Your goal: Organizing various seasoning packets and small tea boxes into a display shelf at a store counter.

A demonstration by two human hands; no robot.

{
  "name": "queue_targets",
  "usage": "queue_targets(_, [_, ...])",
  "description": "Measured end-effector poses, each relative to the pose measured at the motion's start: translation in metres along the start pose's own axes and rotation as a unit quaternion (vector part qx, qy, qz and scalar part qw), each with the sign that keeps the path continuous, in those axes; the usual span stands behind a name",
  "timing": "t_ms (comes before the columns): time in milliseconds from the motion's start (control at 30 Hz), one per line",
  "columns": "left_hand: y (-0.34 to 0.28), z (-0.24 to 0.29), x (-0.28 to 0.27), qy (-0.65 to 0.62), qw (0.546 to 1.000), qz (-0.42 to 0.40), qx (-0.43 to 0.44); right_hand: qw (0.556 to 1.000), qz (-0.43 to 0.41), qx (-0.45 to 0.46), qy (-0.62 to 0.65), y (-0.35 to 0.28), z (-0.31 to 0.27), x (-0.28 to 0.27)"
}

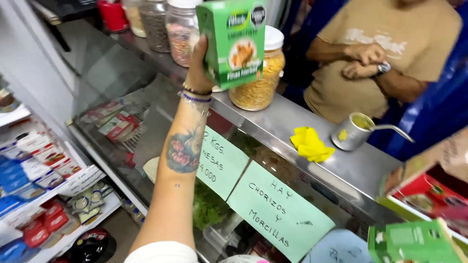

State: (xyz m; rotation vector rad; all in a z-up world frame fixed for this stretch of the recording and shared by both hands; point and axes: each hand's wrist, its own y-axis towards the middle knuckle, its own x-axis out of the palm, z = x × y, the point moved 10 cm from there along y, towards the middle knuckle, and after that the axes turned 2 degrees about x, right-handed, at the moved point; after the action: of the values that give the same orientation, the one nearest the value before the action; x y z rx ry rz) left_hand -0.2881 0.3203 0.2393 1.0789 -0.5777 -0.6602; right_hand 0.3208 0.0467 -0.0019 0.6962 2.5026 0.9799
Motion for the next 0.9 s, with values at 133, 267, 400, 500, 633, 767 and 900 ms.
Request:
queue_targets(133, [-0.021,-0.035,0.169,0.272,0.921,-0.238,-0.144,0.993,0.078,0.011,-0.089,-0.001,-0.129,-0.018])
queue_targets(267, [-0.057,-0.069,0.326,0.217,0.878,-0.399,-0.152,0.985,0.086,0.035,-0.146,0.062,-0.198,-0.039])
queue_targets(400, [-0.085,-0.119,0.404,0.133,0.862,-0.461,-0.166,0.951,-0.039,-0.099,-0.291,0.134,-0.258,-0.02])
queue_targets(500, [-0.089,-0.165,0.424,0.145,0.848,-0.475,-0.185,0.928,-0.091,-0.205,-0.297,0.175,-0.298,0.005])
queue_targets(633, [-0.089,-0.208,0.425,0.202,0.798,-0.503,-0.263,0.892,-0.137,-0.276,-0.331,0.212,-0.299,0.018])
queue_targets(767, [-0.09,-0.224,0.424,0.217,0.786,-0.511,-0.272,0.909,-0.174,-0.228,-0.301,0.236,-0.275,0.023])
queue_targets(900, [-0.09,-0.228,0.424,0.214,0.787,-0.504,-0.284,0.922,-0.193,-0.155,-0.297,0.249,-0.269,0.017])
